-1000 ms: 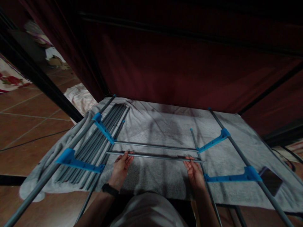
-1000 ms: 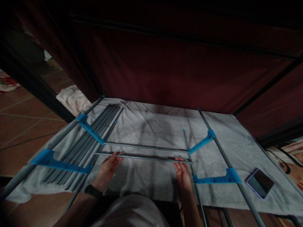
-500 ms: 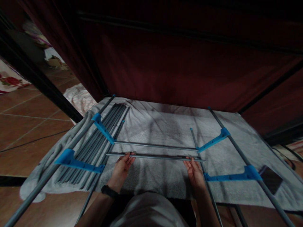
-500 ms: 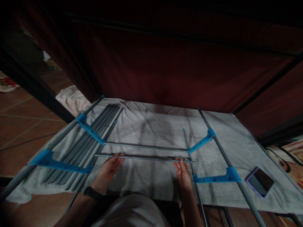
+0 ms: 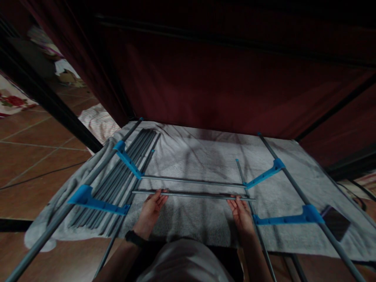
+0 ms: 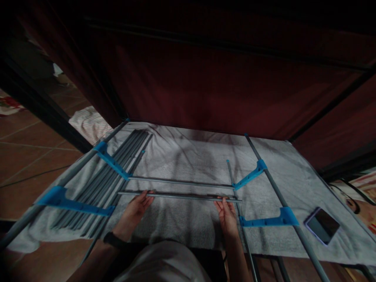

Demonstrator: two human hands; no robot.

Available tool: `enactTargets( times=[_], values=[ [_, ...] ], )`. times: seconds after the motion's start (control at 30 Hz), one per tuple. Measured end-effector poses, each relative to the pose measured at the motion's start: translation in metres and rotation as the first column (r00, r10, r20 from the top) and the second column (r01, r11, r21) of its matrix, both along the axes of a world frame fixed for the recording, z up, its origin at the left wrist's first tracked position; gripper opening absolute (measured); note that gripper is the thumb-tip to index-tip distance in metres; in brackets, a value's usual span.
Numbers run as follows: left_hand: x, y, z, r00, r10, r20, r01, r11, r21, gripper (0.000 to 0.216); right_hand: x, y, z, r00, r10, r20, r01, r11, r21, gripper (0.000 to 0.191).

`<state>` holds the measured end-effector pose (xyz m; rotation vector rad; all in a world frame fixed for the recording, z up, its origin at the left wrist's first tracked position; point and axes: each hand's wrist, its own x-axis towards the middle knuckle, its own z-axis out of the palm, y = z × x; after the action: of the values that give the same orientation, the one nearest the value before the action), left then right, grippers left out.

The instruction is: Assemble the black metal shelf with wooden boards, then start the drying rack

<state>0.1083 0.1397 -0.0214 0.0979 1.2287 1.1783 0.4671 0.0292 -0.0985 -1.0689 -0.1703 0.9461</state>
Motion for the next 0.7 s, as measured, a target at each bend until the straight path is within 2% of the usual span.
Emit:
enactTargets(
  times=[0.17,0.4,0.7],
  values=[
    [-0.0016,-0.0006,-0.0029,0.999,-0.031,0.016,0.031,0.999,0.016,0.025,0.0015,0.0006,0.0029,1.000,-0.006,-0.009,0.006,1.000,-0.016,0.038],
    [-0.0021,0.0002,-0.0089,1.000,-0.006,-0.001,0.006,1.000,0.023,0.023,-0.0011,-0.0028,0.0073,0.997,0.073,0.030,-0.073,0.997,-0.012,0.038],
    [-0.0016,-0.0003,-0.0080,1.000,-0.030,-0.003,0.030,0.999,0.030,0.024,-0.0032,0.0013,0.0063,1.000,0.009,0.006,-0.009,1.000,-0.019,0.034]
  ],
)
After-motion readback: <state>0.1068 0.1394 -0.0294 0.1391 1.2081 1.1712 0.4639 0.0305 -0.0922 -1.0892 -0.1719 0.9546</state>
